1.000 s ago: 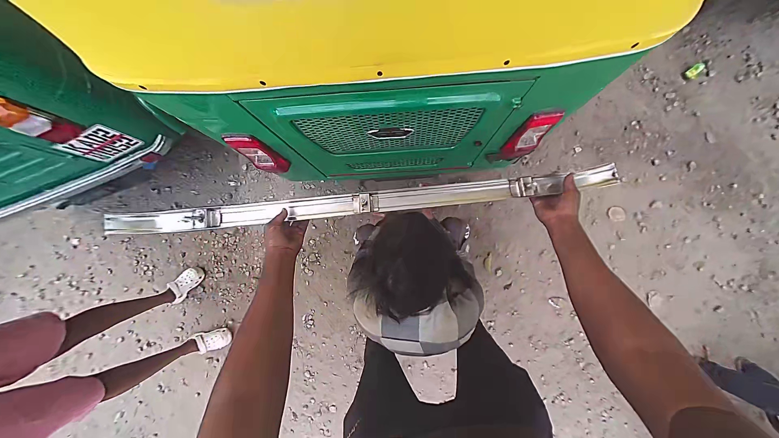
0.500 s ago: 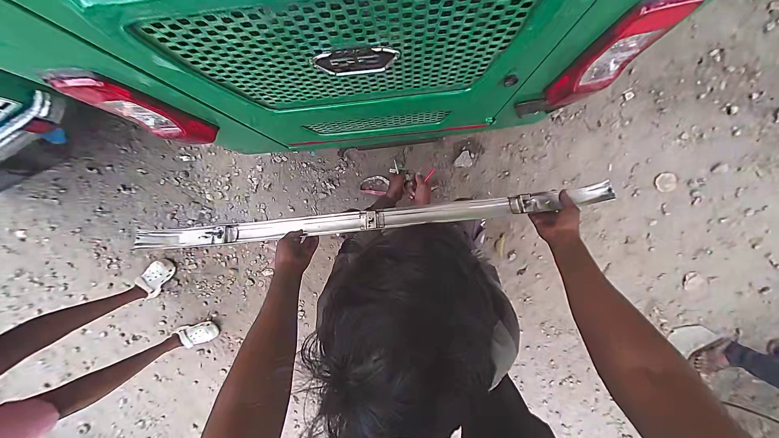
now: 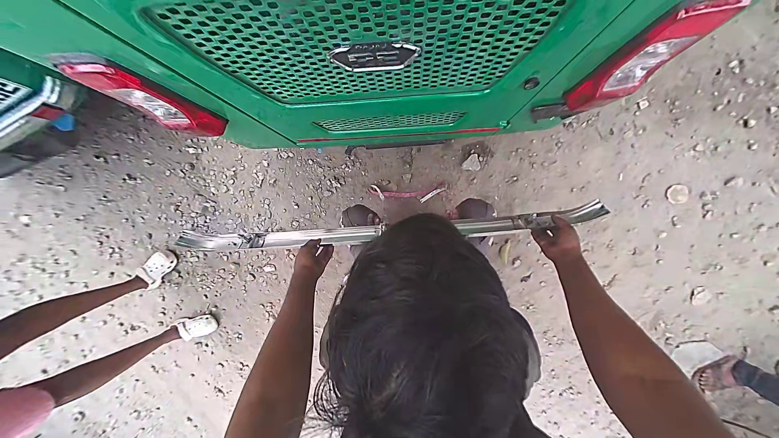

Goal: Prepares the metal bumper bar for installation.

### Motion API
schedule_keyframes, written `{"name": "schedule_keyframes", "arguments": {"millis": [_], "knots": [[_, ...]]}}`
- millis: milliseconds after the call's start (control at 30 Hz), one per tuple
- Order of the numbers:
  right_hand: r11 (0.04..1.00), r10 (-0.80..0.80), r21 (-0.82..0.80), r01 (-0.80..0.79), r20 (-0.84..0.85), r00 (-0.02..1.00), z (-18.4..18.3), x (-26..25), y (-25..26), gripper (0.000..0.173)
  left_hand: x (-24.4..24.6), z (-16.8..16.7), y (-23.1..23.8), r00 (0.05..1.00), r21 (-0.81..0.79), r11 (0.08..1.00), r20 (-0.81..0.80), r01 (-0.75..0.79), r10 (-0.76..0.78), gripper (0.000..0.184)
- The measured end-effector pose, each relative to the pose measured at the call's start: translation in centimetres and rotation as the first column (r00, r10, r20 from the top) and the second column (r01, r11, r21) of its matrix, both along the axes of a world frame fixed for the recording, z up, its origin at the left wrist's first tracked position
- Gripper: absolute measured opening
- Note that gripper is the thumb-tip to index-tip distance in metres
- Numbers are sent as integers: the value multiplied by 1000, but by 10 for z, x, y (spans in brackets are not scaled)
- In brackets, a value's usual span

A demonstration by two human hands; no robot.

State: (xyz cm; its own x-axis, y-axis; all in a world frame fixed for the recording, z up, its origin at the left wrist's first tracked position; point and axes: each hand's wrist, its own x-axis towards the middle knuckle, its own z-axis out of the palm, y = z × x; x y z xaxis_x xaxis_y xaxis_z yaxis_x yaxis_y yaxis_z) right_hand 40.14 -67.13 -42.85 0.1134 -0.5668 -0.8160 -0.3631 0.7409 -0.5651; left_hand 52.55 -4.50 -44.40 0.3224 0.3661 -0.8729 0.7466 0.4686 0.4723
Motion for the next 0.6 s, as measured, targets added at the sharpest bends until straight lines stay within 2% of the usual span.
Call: {"name": "schedule_keyframes", "arguments": {"millis": [100,200,267,333,367,400,433,467,500,533,600], "knots": [[1000,21,-20,-22,-32,999,-4,-4,-3,46,-7,-13,5,1000,-11,1000,-12,11,-11,51],[999,35,-26,-37,-64,997,-7,-2,-4,50,-10,-12,7,997,28,998,-38,65,-64,49],[998,31,-47,-34,-59,998,-9,-1,-7,49,-4,-12,4,978,63,977,-63,204,-200,44],[996,61,-70,-64,-44,997,-10,-5,-13,50,-5,-24,9,921,79,918,-63,388,-384,45],[993,91,-74,-94,-40,995,-9,-4,-14,52,-8,-30,16,887,103,882,-15,461,-462,48],[990,112,-82,-114,-28,993,-8,1,-15,54,-7,-33,18,832,130,838,106,531,-544,52],[988,123,-90,-123,-7,992,-6,6,-16,55,-7,-24,12,750,149,804,294,576,-593,54],[986,138,-94,-136,11,990,0,9,-17,57,-1,16,-17,691,153,787,400,598,-602,53],[982,164,-100,-163,6,986,6,9,-18,56,24,109,-88,847,107,854,118,509,-519,46],[975,189,-111,-191,-22,982,11,7,-18,54,50,203,-158,904,106,899,-104,424,-414,44],[956,265,-103,-276,-104,959,16,-5,-17,55,76,383,-274,868,126,877,-264,463,-421,45]]}}
